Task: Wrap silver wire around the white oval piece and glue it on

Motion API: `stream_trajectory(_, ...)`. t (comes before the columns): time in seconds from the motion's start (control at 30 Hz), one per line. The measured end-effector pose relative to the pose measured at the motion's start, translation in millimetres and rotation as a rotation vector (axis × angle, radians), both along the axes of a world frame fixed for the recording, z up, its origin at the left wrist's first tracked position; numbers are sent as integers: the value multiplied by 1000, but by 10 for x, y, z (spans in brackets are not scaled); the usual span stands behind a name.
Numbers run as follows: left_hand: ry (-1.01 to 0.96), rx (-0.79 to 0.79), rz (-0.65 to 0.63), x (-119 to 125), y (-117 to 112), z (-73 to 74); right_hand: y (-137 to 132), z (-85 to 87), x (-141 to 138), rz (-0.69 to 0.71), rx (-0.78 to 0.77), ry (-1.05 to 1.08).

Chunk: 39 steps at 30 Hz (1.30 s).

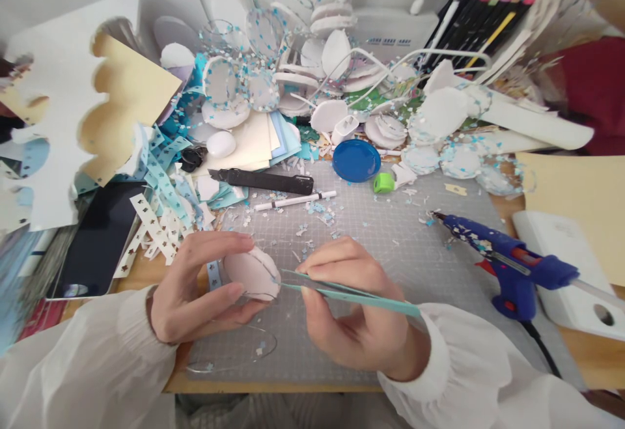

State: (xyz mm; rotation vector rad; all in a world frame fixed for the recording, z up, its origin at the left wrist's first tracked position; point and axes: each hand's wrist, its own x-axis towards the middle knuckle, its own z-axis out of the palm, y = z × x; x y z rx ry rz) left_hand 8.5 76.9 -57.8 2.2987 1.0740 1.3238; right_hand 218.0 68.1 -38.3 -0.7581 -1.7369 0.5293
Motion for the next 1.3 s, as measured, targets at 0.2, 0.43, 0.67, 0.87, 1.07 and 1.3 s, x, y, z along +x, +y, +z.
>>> stream_trajectory(0.2,-11,-26,8,3,-10,-6,-22,-16,-8,5,-78,44)
stream_trajectory(0.43,7,-14,-6,-16,-2,-9,-14,-34,-17,-61,-82,23)
stream_trajectory(0.67,39,-1,-6,-31,1,-12,-10,-24,-36,-52,-169,81)
stream_trajectory(0.87,39,24,-11,-27,-7,-20,-2,-22,-59,-32,-227,86)
stream_trajectory(1.07,141,249,-108,-79,47,-61,2,-43,-53,-18,-379,119)
stream_trajectory(1.3,160,108,-183,-98,54,-32,41,-177,-14,10,-571,296)
